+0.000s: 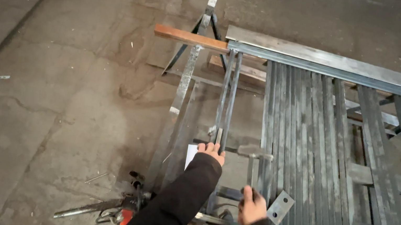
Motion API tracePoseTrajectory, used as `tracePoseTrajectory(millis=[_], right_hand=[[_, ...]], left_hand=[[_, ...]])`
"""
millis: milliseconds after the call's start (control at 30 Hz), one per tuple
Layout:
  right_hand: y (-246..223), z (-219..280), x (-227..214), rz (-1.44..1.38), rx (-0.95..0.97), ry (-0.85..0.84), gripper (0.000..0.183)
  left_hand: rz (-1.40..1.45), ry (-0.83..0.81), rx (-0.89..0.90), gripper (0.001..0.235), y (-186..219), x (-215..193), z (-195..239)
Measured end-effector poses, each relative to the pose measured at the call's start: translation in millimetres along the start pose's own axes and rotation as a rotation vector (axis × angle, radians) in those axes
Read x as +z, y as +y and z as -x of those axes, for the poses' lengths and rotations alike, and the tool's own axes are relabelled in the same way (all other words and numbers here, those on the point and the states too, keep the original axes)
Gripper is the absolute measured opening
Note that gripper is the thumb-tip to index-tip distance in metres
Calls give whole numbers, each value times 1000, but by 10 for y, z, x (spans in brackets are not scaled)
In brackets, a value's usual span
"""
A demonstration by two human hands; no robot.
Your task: Measuring and positioning metal bars for a gate frame on a fabrication floor.
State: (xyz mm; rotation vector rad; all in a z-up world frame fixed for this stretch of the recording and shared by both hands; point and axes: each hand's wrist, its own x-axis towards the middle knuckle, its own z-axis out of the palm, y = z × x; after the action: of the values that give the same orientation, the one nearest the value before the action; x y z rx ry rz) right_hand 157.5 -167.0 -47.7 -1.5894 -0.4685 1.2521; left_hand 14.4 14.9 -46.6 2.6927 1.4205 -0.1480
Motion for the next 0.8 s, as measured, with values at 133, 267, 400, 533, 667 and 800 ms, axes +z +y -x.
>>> tracePoseTrajectory(millis=[133,267,400,533,667,800], right_hand=[[-372,-314,344,-21,70,5,36],[-347,-410,494,138,46,36,40],[-214,-410,554,88,118,51,39],[-194,-357,559,172,70,91,40],[-142,-385,495,183,35,98,39],[-121,-363,387,142,88,27,40]], left_hand=[[-7,18,-31,35,20,-143,80],[-23,10,-16,36,6,-195,111],[14,30,-13,37,-10,-92,69],[3,-27,-9,38,10,-232,98],[-28,-63,-5,42,22,-491,216],[1,-19,3,38,13,-314,188]])
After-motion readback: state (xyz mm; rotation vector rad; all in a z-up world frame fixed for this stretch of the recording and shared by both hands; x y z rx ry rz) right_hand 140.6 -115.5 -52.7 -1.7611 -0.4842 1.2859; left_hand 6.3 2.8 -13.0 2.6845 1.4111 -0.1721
